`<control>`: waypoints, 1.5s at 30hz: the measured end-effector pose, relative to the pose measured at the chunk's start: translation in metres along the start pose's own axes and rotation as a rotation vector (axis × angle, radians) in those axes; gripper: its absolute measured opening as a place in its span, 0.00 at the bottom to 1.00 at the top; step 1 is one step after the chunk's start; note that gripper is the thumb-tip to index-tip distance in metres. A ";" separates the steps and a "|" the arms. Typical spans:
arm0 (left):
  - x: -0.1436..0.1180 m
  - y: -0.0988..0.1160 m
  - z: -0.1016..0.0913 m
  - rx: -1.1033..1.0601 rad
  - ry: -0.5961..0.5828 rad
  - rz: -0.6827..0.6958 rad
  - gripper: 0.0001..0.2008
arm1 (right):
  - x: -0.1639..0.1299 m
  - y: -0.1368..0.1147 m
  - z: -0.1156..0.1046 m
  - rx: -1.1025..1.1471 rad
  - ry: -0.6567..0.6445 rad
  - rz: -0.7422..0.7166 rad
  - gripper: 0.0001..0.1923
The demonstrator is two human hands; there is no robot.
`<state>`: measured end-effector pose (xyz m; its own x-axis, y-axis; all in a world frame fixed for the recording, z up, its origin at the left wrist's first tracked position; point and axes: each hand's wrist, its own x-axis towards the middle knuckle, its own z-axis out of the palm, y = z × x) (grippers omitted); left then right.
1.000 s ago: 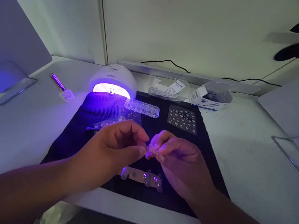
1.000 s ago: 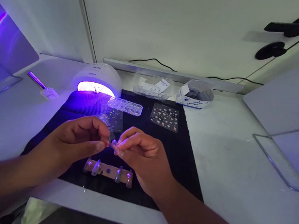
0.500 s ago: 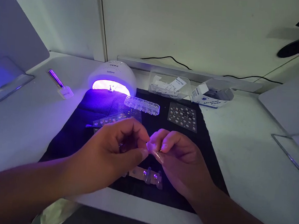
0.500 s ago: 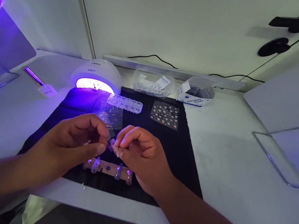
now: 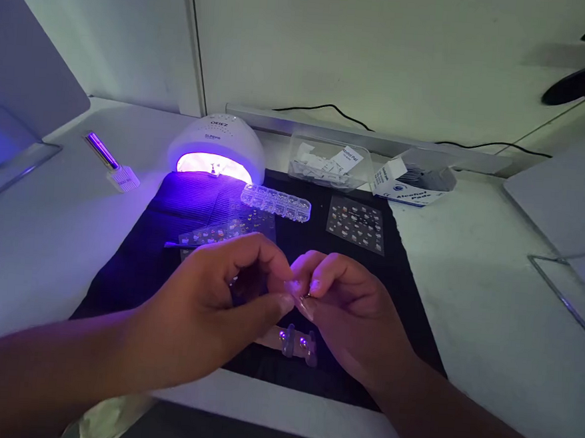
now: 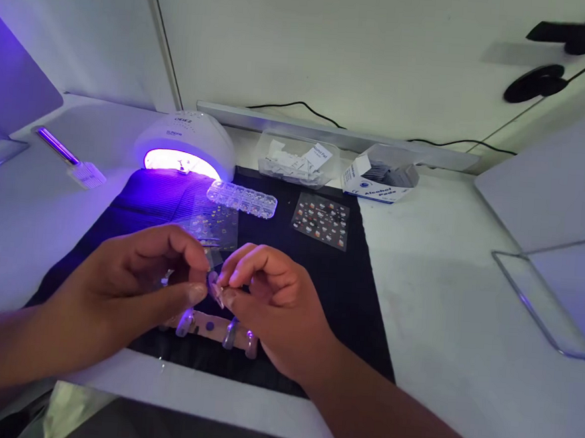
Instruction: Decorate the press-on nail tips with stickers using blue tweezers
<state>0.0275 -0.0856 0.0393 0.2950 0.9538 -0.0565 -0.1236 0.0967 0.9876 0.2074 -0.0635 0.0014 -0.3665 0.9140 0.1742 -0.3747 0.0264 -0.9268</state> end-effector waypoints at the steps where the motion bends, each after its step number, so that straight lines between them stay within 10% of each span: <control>1: 0.000 0.000 0.000 0.001 0.004 0.000 0.04 | 0.000 0.000 0.000 -0.005 0.002 0.001 0.13; 45: 0.003 -0.015 -0.007 0.380 0.025 0.241 0.05 | -0.003 0.000 0.000 0.166 -0.041 0.109 0.10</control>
<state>0.0235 -0.0819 0.0237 0.2766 0.9434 0.1830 0.1722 -0.2360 0.9564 0.2084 -0.0661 0.0011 -0.4452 0.8906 0.0926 -0.4653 -0.1417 -0.8737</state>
